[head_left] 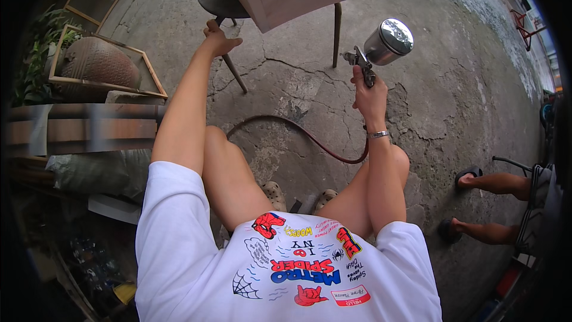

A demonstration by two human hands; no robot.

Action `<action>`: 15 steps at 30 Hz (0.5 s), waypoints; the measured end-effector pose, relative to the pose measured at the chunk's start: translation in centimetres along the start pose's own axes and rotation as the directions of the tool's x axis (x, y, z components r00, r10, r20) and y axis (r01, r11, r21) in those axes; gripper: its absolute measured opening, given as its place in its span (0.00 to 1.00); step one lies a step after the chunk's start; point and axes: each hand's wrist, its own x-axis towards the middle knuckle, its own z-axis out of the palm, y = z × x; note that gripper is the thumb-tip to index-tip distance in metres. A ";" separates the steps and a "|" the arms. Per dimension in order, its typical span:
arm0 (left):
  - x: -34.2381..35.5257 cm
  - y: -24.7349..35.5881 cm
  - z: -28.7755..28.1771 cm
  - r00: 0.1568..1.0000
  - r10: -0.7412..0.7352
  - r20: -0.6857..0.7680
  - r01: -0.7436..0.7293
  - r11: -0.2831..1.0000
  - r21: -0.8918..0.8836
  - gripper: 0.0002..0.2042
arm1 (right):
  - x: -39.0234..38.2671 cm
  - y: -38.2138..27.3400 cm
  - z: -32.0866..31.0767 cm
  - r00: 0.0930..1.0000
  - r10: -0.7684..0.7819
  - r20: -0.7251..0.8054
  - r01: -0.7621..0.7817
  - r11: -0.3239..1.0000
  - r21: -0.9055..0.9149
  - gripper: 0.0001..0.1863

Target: The person uses a spray gun to apply a coat of paint to a small wooden table and a separate wooden plank. They rotate the table to cover all sides and then spray the plank before placing it aside.

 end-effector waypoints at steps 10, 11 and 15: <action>0.3 -0.2 0.1 1.000 -0.001 -0.001 0.000 1.000 -0.009 0.65 | -0.1 -0.2 0.0 1.000 0.005 -0.017 -0.005 1.000 0.020 0.31; 0.3 -0.1 0.1 1.000 0.000 -0.005 0.000 1.000 -0.012 0.65 | 0.0 -0.1 -0.1 1.000 0.007 -0.007 -0.006 1.000 0.009 0.32; 0.2 -0.7 0.2 0.999 0.018 -0.033 -0.019 1.000 -0.006 0.65 | 0.0 0.0 0.1 1.000 0.010 0.001 -0.010 1.000 0.007 0.33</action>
